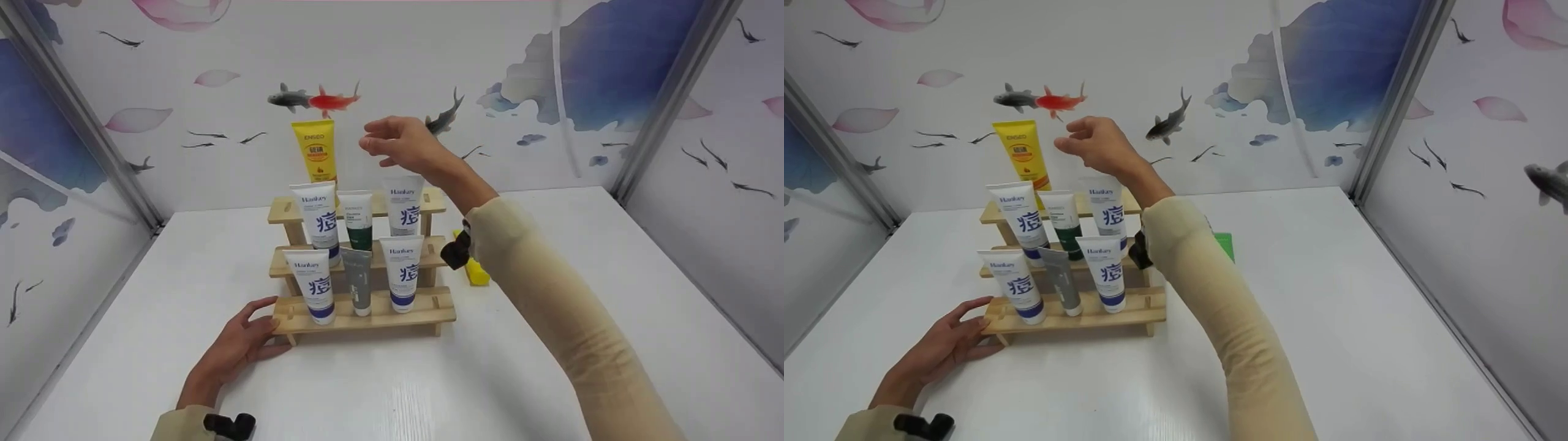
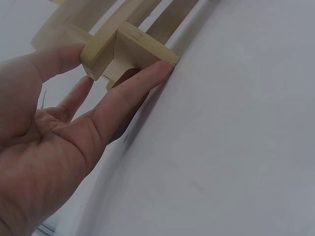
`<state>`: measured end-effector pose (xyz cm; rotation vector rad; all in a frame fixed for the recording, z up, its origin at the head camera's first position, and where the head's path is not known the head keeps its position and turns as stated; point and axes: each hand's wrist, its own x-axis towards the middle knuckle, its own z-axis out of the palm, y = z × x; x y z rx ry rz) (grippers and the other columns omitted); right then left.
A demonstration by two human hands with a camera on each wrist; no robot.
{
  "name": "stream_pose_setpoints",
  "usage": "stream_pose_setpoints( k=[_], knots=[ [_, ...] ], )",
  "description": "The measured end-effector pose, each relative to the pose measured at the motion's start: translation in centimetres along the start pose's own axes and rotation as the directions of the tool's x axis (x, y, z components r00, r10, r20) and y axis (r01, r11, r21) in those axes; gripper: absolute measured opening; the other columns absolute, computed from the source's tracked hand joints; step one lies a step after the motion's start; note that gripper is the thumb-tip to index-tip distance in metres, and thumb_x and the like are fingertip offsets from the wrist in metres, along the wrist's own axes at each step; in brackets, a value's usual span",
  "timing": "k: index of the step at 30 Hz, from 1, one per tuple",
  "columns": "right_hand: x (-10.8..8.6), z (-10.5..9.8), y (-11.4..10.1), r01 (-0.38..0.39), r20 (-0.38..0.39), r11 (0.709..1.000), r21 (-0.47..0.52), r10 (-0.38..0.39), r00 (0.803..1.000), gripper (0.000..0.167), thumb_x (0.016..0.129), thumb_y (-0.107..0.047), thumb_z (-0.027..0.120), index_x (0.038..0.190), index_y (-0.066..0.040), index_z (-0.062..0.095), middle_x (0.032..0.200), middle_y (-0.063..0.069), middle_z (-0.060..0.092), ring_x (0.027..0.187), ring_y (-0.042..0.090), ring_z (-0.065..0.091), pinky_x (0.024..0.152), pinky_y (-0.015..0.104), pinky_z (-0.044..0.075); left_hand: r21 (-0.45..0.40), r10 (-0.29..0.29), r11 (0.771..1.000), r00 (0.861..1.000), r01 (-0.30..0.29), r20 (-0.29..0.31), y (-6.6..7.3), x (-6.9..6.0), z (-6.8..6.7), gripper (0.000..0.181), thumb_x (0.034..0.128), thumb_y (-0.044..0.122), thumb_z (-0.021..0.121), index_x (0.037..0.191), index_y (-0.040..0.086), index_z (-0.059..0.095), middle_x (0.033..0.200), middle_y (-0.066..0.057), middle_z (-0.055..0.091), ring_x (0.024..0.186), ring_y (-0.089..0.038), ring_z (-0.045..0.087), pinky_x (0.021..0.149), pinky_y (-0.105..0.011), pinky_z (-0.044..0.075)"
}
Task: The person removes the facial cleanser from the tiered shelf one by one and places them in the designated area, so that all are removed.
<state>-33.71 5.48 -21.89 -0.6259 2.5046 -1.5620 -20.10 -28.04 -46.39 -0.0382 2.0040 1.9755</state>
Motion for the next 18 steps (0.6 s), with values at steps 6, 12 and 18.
stream_pose_setpoints(
  k=[6,12,18],
  knots=[
    [0.4,0.8,-0.5,-0.029,-0.008,1.000,-0.003,0.029,1.000,0.052,0.099,-0.033,0.062,0.146,-0.014,0.050,0.143,0.004,0.059,0.124,0.017,0.061,0.101,0.030,0.056,-0.014,-0.005,1.000,1.000,0.005,0.007,0.0,0.0,0.0,0.072,0.0998,0.022,0.061,0.157,0.013,0.018,0.155,-0.028,0.035,0.127,-0.024,0.060,0.103,-0.042,0.055],
    [0.7,1.3,-1.2,-0.035,-0.023,0.999,-0.009,0.035,0.999,0.052,0.098,-0.035,0.064,0.144,-0.017,0.052,0.143,0.001,0.059,0.121,0.014,0.061,0.099,0.026,0.057,-0.017,-0.021,1.000,1.000,0.021,0.002,0.1,0.0,0.0,0.073,0.1000,0.023,0.061,0.158,0.014,0.016,0.157,-0.028,0.032,0.127,-0.024,0.060,0.104,-0.043,0.055],
    [1.2,2.0,-1.9,-0.043,-0.037,0.999,0.013,0.043,0.998,0.052,0.097,-0.034,0.065,0.144,-0.017,0.052,0.144,0.001,0.057,0.119,0.014,0.061,0.099,0.025,0.056,-0.020,-0.026,0.999,1.000,0.026,0.001,0.2,-0.1,0.0,0.073,0.1001,0.024,0.061,0.158,0.014,0.016,0.157,-0.027,0.032,0.126,-0.023,0.061,0.104,-0.043,0.055]
  ],
)
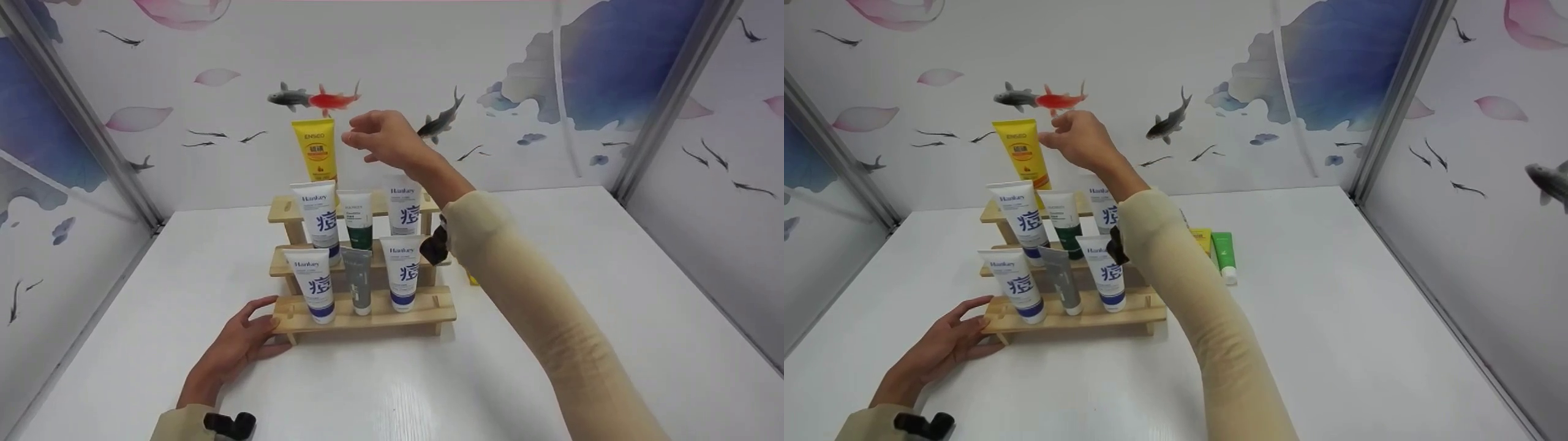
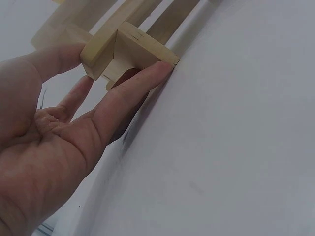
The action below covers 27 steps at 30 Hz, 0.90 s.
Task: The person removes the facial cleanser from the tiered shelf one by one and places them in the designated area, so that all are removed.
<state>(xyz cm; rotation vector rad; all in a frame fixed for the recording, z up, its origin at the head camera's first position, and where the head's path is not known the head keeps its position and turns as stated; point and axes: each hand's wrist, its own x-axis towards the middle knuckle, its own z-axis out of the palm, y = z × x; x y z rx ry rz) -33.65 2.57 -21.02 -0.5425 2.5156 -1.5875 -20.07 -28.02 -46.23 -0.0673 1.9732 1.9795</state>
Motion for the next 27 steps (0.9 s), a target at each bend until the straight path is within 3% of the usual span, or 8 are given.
stream_pose_setpoints(
  k=[11,27],
  knots=[
    [1.8,1.5,-0.5,-0.083,-0.020,0.995,0.048,0.085,0.996,0.053,0.097,-0.030,0.066,0.145,-0.015,0.050,0.147,0.003,0.055,0.126,0.017,0.058,0.103,0.025,0.054,0.004,0.009,1.000,1.000,-0.009,-0.010,-0.3,0.2,0.1,0.072,0.0999,0.023,0.061,0.157,0.014,0.018,0.156,-0.027,0.034,0.129,-0.027,0.059,0.103,-0.044,0.056],
    [3.1,3.7,-1.2,-0.071,-0.054,0.997,0.003,0.071,0.996,0.038,0.095,-0.018,0.069,0.131,-0.010,0.062,0.129,0.003,0.065,0.110,0.020,0.060,0.101,0.027,0.055,0.005,0.002,1.000,1.000,-0.002,-0.015,-0.1,0.0,0.1,0.072,0.1002,0.025,0.061,0.157,0.014,0.018,0.156,-0.027,0.034,0.128,-0.026,0.060,0.103,-0.043,0.056]
  ],
)
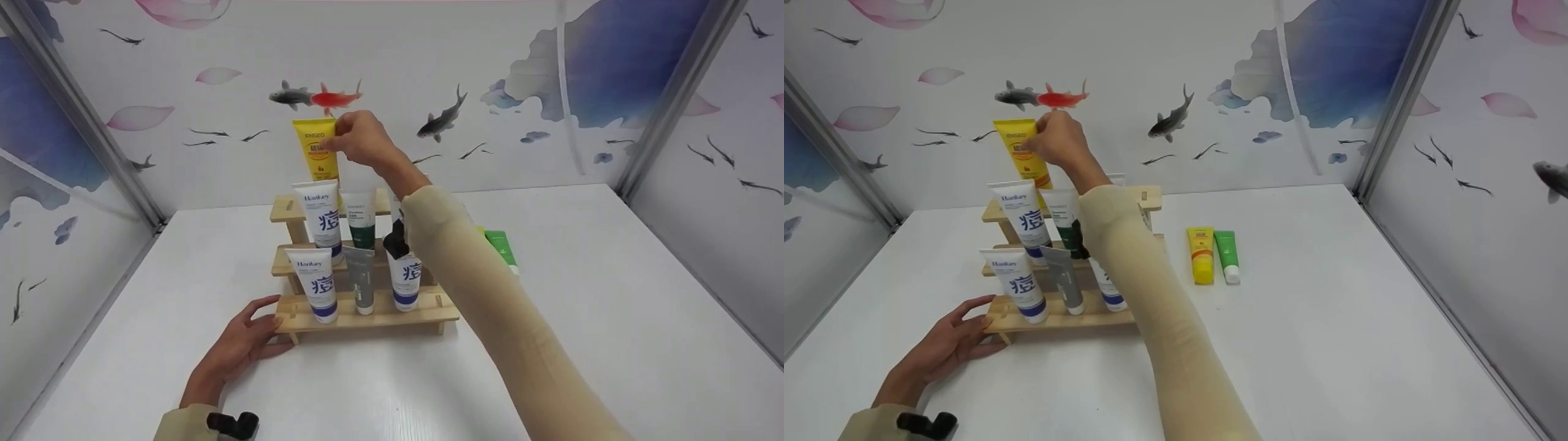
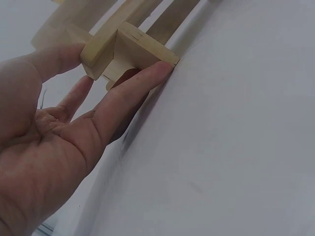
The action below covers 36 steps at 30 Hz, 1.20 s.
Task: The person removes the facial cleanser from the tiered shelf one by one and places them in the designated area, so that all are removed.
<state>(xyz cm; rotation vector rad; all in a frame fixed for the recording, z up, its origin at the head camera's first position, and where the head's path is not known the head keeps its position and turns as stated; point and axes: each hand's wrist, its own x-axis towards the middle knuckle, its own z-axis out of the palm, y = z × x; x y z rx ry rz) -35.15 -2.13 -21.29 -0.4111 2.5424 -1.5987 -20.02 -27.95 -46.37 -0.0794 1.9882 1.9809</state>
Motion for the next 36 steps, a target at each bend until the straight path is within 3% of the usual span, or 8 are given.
stream_pose_setpoints(
  k=[6,10,15,26,36],
  knots=[
    [-0.2,-0.3,0.2,0.028,-0.032,1.000,0.011,-0.028,0.999,0.038,0.095,-0.017,0.068,0.132,-0.011,0.061,0.130,0.002,0.064,0.112,0.019,0.060,0.107,0.026,0.052,-0.018,-0.005,1.000,1.000,0.005,0.011,0.1,-0.1,0.1,0.072,0.1003,0.023,0.060,0.157,0.013,0.017,0.157,-0.028,0.033,0.128,-0.026,0.060,0.103,-0.044,0.055],
    [-0.5,-0.9,0.3,0.068,-0.046,0.997,0.048,-0.066,0.997,0.039,0.096,-0.018,0.067,0.134,-0.011,0.060,0.130,0.002,0.064,0.112,0.019,0.060,0.103,0.025,0.054,-0.020,0.002,1.000,1.000,-0.001,0.015,0.0,-0.1,0.1,0.072,0.1005,0.023,0.060,0.157,0.013,0.016,0.156,-0.029,0.032,0.128,-0.026,0.060,0.104,-0.044,0.055],
    [-0.9,-2.1,0.5,0.127,-0.030,0.991,0.049,-0.125,0.992,0.039,0.096,-0.022,0.067,0.134,-0.012,0.060,0.132,0.003,0.063,0.111,0.021,0.060,0.098,0.026,0.055,-0.019,-0.001,1.000,1.000,0.001,0.007,-0.1,0.0,0.1,0.074,0.0998,0.023,0.061,0.157,0.014,0.016,0.157,-0.027,0.032,0.126,-0.025,0.061,0.103,-0.044,0.055],
    [-1.2,-5.6,2.0,0.222,-0.054,0.975,0.030,-0.220,0.974,0.034,0.099,-0.024,0.063,0.130,-0.009,0.059,0.130,0.005,0.062,0.113,0.019,0.060,0.099,0.029,0.055,0.004,-0.023,1.000,0.999,0.023,-0.037,0.0,0.0,0.0,0.069,0.1007,0.025,0.059,0.157,0.018,0.020,0.157,-0.025,0.035,0.126,-0.025,0.061,0.102,-0.044,0.056],
    [-1.9,-9.8,4.5,0.211,-0.157,0.971,0.116,-0.191,0.969,0.041,0.098,-0.028,0.064,0.136,-0.015,0.056,0.135,0.004,0.060,0.115,0.020,0.063,0.100,0.029,0.056,-0.002,-0.029,1.000,0.999,0.029,-0.038,0.3,0.1,0.2,0.069,0.1009,0.024,0.059,0.157,0.018,0.020,0.158,-0.025,0.034,0.128,-0.025,0.059,0.102,-0.044,0.056]
  ],
)
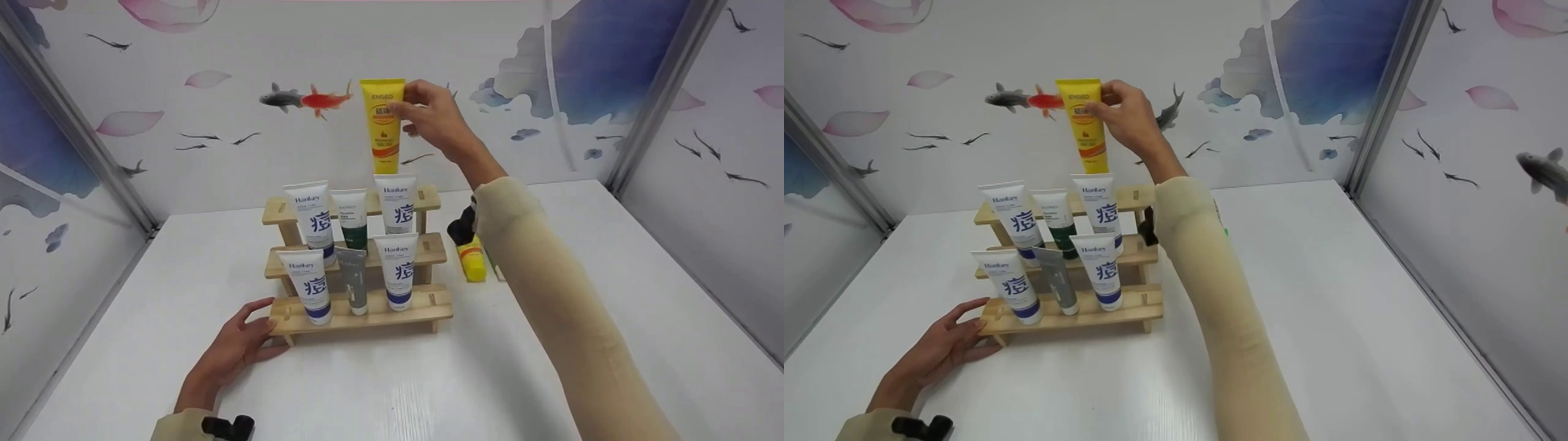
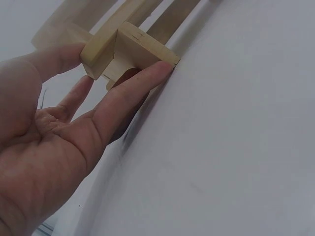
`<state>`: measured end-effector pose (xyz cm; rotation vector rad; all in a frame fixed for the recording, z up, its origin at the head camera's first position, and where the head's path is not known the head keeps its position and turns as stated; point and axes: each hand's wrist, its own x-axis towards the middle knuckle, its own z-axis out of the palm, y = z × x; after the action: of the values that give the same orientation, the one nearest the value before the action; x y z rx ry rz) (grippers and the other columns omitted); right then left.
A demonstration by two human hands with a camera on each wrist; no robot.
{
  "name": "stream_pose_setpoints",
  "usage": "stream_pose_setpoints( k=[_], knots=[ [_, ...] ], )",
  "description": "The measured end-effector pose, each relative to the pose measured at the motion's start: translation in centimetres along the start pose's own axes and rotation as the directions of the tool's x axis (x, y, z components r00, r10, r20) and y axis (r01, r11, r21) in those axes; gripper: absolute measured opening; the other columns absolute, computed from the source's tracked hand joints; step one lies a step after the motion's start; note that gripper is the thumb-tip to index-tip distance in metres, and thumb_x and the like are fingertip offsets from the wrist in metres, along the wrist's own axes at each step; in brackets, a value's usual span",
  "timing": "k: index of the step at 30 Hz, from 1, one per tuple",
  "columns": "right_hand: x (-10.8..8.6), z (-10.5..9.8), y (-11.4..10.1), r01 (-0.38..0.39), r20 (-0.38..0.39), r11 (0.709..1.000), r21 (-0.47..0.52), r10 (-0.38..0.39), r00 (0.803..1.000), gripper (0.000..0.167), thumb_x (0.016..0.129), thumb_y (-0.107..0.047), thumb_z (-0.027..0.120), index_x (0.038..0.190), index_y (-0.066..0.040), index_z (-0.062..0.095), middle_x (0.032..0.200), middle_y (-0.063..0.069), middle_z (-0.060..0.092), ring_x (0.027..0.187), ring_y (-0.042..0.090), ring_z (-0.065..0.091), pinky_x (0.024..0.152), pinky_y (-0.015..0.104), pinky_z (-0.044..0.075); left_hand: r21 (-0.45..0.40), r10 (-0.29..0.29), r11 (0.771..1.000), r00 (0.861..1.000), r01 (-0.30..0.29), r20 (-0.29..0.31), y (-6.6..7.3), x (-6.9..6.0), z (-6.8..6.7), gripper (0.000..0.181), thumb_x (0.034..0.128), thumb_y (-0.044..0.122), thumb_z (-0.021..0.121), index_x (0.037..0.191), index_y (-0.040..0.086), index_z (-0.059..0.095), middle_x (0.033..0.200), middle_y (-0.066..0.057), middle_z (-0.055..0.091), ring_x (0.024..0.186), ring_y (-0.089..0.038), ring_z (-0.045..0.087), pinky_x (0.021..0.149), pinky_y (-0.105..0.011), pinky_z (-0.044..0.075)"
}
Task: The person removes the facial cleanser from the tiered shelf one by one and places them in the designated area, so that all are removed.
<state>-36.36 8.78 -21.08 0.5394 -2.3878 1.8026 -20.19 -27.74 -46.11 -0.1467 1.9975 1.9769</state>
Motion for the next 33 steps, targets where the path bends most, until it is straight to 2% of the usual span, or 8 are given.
stream_pose_setpoints(
  k=[8,11,16,27,33],
  knots=[
    [-0.6,-3.9,1.5,-0.027,-0.039,0.997,0.069,0.030,0.999,0.042,0.099,-0.026,0.063,0.137,-0.011,0.054,0.133,0.009,0.059,0.120,0.025,0.062,0.110,0.038,0.052,0.015,0.008,1.000,1.000,-0.008,-0.007,-0.2,0.2,0.0,0.068,0.1011,0.024,0.058,0.157,0.017,0.020,0.158,-0.026,0.034,0.130,-0.028,0.058,0.102,-0.044,0.056],
    [-0.9,-5.0,2.2,-0.036,-0.046,0.997,0.070,0.039,0.998,0.043,0.100,-0.026,0.062,0.139,-0.010,0.052,0.134,0.010,0.058,0.124,0.025,0.059,0.113,0.042,0.049,0.019,0.006,1.000,1.000,-0.005,-0.018,-0.2,0.2,0.0,0.068,0.1005,0.025,0.060,0.157,0.017,0.022,0.157,-0.025,0.034,0.129,-0.028,0.058,0.102,-0.044,0.056],
    [-1.3,-6.7,3.6,-0.067,-0.070,0.996,0.062,0.071,0.995,0.043,0.100,-0.025,0.061,0.139,-0.010,0.052,0.133,0.009,0.058,0.124,0.025,0.057,0.115,0.047,0.046,0.006,0.004,1.000,1.000,-0.004,0.000,-0.2,0.2,-0.1,0.071,0.0999,0.026,0.061,0.157,0.016,0.020,0.157,-0.025,0.033,0.128,-0.024,0.059,0.103,-0.044,0.056],
    [-2.8,-10.3,6.9,-0.133,-0.096,0.990,0.039,0.136,0.986,0.045,0.103,-0.027,0.056,0.143,-0.010,0.047,0.132,0.007,0.058,0.127,0.028,0.057,0.115,0.049,0.046,0.006,-0.004,1.000,1.000,0.004,-0.014,-0.1,0.3,0.1,0.069,0.1003,0.025,0.061,0.157,0.018,0.022,0.159,-0.025,0.033,0.130,-0.027,0.058,0.102,-0.044,0.056],
    [-3.7,-11.9,9.4,-0.210,-0.139,0.976,0.052,0.216,0.966,0.051,0.102,-0.031,0.057,0.146,-0.010,0.045,0.127,0.004,0.058,0.123,0.026,0.059,0.113,0.046,0.048,-0.016,-0.001,1.000,1.000,0.001,0.010,-0.1,0.2,0.0,0.071,0.1004,0.024,0.060,0.157,0.016,0.019,0.159,-0.026,0.031,0.128,-0.024,0.059,0.103,-0.044,0.055]
  ],
)
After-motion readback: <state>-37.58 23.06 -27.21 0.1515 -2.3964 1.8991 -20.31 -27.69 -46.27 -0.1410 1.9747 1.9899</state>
